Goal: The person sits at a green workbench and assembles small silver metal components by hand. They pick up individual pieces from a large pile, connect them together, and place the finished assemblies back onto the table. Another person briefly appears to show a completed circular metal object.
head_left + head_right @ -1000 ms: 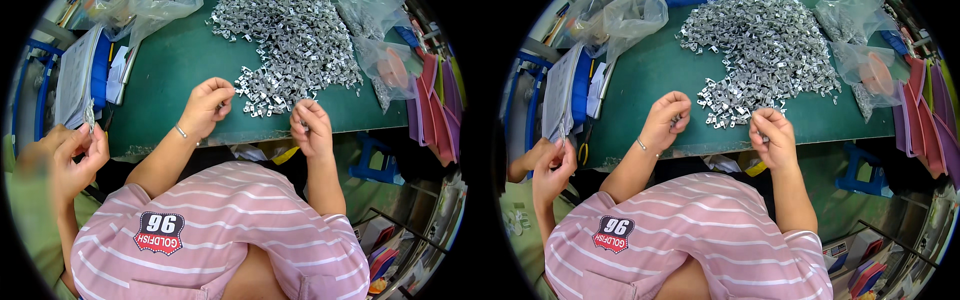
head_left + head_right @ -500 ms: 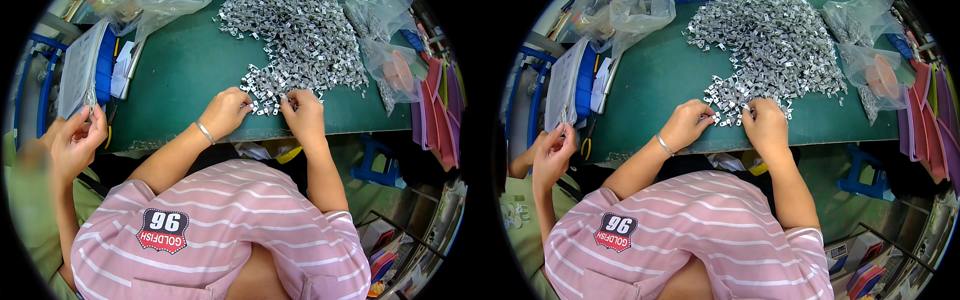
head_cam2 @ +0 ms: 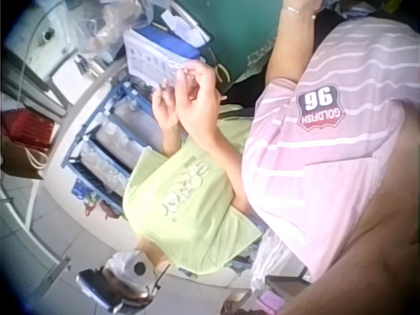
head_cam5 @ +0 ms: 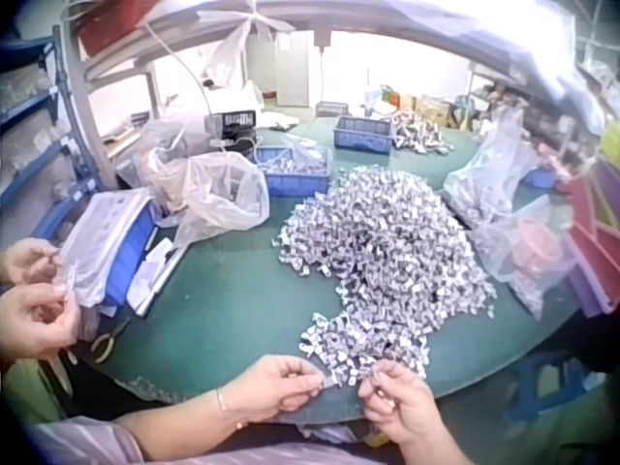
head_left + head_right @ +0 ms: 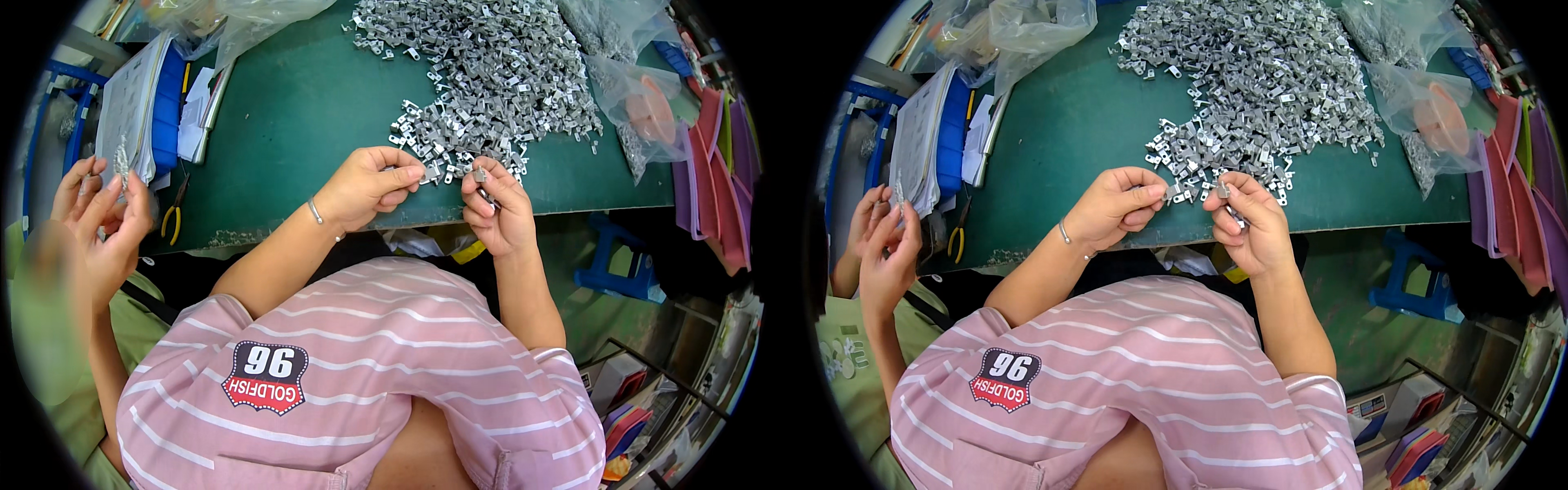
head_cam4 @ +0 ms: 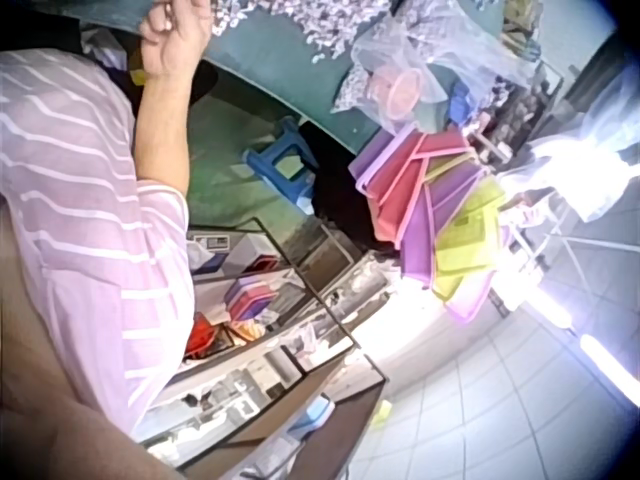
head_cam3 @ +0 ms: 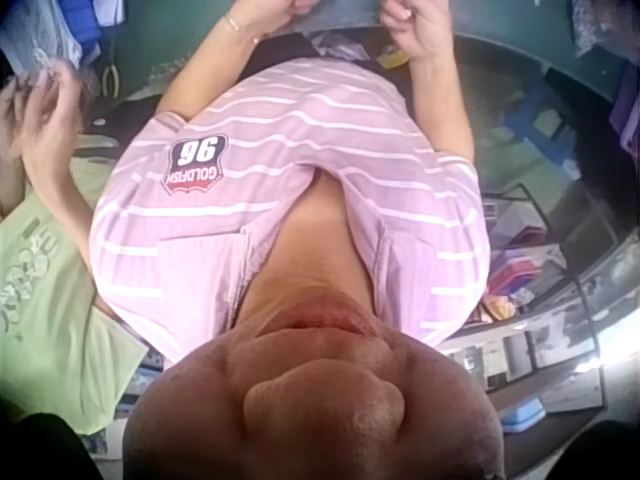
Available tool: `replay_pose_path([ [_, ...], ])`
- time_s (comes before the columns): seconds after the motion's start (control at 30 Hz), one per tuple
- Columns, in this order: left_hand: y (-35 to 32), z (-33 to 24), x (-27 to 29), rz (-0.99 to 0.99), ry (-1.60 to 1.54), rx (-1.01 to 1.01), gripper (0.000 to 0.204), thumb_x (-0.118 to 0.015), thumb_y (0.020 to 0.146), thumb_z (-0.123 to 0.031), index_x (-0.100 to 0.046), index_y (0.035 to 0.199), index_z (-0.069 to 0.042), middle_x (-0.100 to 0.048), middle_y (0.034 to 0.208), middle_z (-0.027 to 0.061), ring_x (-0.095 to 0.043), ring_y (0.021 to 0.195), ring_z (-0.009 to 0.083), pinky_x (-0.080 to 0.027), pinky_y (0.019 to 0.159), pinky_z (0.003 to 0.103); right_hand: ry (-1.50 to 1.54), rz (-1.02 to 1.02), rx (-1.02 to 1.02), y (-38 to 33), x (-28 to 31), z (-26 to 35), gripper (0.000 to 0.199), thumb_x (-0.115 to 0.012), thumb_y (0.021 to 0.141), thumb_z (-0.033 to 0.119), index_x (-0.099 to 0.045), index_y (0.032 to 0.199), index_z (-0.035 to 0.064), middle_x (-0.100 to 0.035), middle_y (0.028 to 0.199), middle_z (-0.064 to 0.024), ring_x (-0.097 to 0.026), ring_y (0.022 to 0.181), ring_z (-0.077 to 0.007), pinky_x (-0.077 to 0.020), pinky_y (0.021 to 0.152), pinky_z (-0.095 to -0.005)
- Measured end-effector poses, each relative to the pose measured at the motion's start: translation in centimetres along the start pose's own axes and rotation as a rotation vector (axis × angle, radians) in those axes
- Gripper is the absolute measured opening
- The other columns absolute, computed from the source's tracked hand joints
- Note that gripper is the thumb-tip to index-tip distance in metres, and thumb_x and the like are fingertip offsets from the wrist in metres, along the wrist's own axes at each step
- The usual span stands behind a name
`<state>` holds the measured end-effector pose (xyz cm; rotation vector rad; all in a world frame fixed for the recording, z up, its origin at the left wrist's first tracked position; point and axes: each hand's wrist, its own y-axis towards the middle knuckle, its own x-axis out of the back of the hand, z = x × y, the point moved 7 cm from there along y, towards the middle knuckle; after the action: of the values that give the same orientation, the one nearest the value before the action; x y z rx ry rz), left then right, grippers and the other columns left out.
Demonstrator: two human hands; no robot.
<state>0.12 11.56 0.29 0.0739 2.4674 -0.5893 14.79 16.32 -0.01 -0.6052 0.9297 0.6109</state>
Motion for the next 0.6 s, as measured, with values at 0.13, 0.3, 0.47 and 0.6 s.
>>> replay_pose_path([
  [0.13,-0.4,-0.6,-0.9,0.158,-0.264,-0.04,0.008,-0.058,0.085,-0.008,-0.055,0.084,0.0,-0.055,0.077,0.0067,-0.041,0.049,0.0052,-0.028,0.039,0.017,0.194,0.119,-0.02,-0.5,-0.1,-0.1,0.013,-0.043,0.089,0.011,-0.051,0.096,0.0027,-0.058,0.087,-0.0184,-0.046,0.056,-0.0133,-0.0339,0.041,-0.0197],
  [0.3,-0.1,-1.9,0.6,0.025,-0.026,-0.083,0.011,-0.062,0.079,-0.007,-0.052,0.082,-0.003,-0.05,0.065,0.0033,-0.042,0.052,0.0068,-0.027,0.039,0.017,-0.16,-0.069,0.152,-1.0,1.4,3.3,0.013,-0.052,0.089,0.014,-0.053,0.085,0.002,-0.057,0.075,-0.0102,-0.047,0.056,-0.0124,-0.0337,0.04,-0.0186],
  [0.47,0.0,-3.7,-0.6,-0.21,1.206,-0.366,0.014,-0.072,0.073,-0.01,-0.067,0.085,-0.005,-0.056,0.068,0.003,-0.053,0.06,0.0111,-0.044,0.058,0.026,-1.604,-0.266,0.592,-1.0,-1.3,5.0,0.011,-0.063,0.079,0.003,-0.066,0.09,0.0014,-0.059,0.072,-0.009,-0.059,0.066,-0.0207,-0.0465,0.059,-0.0302],
  [0.6,0.7,-2.3,-0.6,-0.162,1.365,-0.529,0.017,-0.072,0.071,-0.009,-0.066,0.086,-0.003,-0.061,0.077,0.0108,-0.059,0.065,0.02,-0.048,0.062,0.031,-1.876,-0.205,0.576,-0.4,-2.6,3.3,0.014,-0.064,0.078,0.005,-0.065,0.092,0.0043,-0.059,0.08,-0.0131,-0.059,0.072,-0.0315,-0.0478,0.065,-0.037],
])
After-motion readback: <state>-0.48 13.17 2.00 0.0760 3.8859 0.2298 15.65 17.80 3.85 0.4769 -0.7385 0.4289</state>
